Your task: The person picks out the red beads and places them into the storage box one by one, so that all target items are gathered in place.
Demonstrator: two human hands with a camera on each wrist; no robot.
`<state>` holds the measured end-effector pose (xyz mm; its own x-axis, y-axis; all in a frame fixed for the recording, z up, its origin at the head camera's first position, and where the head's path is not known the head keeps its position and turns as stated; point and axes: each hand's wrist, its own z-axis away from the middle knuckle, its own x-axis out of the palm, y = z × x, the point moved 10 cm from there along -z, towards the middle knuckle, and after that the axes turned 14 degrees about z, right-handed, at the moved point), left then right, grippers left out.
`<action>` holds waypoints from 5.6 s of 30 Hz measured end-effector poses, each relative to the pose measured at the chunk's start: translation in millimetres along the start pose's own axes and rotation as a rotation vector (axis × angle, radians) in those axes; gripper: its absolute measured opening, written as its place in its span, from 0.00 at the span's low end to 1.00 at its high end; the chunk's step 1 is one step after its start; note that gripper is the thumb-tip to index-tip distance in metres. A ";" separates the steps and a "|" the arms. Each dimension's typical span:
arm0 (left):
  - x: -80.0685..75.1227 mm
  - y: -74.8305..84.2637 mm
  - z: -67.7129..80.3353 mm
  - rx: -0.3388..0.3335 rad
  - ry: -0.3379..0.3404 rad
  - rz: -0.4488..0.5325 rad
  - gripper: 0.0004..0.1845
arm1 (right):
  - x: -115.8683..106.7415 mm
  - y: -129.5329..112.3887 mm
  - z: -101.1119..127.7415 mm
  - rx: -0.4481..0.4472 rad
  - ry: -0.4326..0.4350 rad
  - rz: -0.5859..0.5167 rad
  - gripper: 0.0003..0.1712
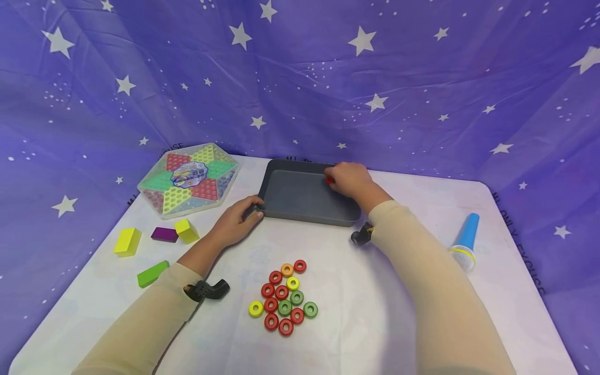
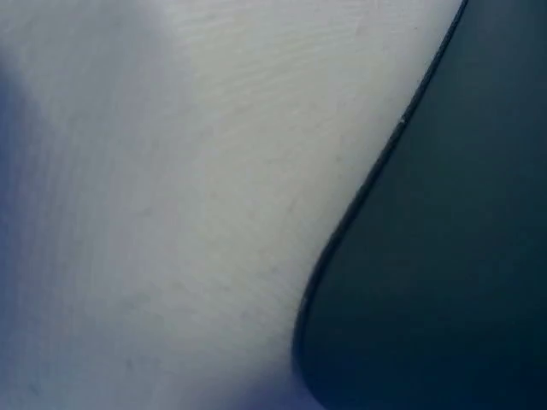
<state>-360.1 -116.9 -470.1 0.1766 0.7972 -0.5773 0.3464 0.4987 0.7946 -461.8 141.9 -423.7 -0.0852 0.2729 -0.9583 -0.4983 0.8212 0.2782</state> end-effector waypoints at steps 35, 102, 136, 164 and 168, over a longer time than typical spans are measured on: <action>1.1 -1.3 -1.1 -0.006 0.002 -0.006 0.16 | -78.7 -76.5 107.8 -0.228 0.274 -0.467 0.24; -3.1 -1.1 -0.2 0.001 0.007 -0.001 0.16 | -102.2 -71.8 93.8 -0.274 0.308 -0.364 0.16; 0.1 0.9 -5.7 -0.005 0.014 -0.005 0.15 | -8.3 -1.5 0.6 -0.027 0.121 -0.204 0.24; -0.4 -7.3 -2.6 -0.015 0.003 -0.010 0.16 | -56.6 -51.9 68.9 -0.155 0.325 -0.361 0.27; -1.7 -8.1 -1.9 -0.011 0.010 -0.009 0.15 | -74.6 -87.6 101.2 -0.254 0.355 -0.410 0.24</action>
<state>-365.0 -121.7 -475.2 0.1646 0.7960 -0.5824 0.3373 0.5094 0.7916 -324.5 100.4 -369.9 -0.1036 -0.2611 -0.9597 -0.7385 0.6666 -0.1016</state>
